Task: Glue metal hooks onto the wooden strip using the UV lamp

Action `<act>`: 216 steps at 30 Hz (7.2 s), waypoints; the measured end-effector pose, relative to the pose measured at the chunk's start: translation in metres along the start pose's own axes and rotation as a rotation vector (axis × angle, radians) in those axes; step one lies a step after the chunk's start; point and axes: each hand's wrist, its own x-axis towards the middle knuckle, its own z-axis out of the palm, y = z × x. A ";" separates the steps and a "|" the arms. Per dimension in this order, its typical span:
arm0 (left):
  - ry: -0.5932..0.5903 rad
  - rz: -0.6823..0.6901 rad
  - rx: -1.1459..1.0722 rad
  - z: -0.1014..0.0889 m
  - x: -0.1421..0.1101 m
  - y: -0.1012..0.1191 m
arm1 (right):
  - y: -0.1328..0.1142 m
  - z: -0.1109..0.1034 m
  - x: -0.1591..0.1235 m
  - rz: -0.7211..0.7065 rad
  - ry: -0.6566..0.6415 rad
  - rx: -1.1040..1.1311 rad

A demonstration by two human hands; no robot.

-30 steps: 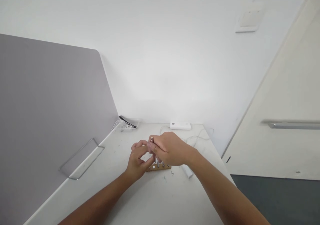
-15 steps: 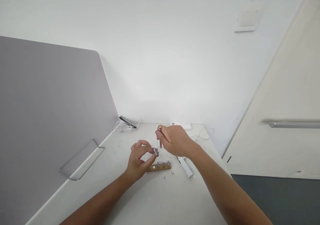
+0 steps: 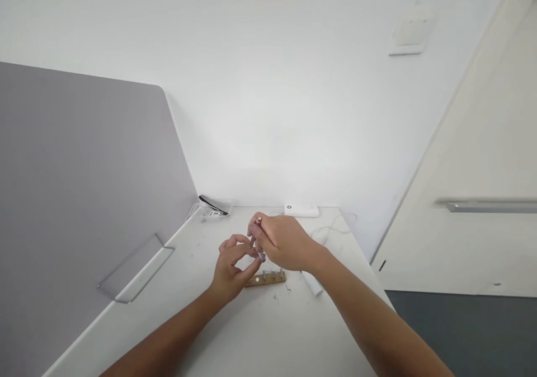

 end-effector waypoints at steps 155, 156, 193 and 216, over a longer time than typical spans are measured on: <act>0.044 0.006 0.016 0.003 -0.002 -0.002 | -0.010 -0.009 -0.001 -0.053 -0.192 -0.249; 0.042 0.011 0.019 0.002 -0.002 -0.002 | -0.012 -0.007 -0.001 -0.073 -0.176 -0.227; 0.081 -0.019 0.042 0.000 -0.002 0.003 | 0.018 -0.008 0.000 -0.204 0.126 -0.422; 0.082 -0.019 0.058 0.002 -0.001 0.002 | 0.010 -0.013 -0.003 -0.171 -0.011 -0.380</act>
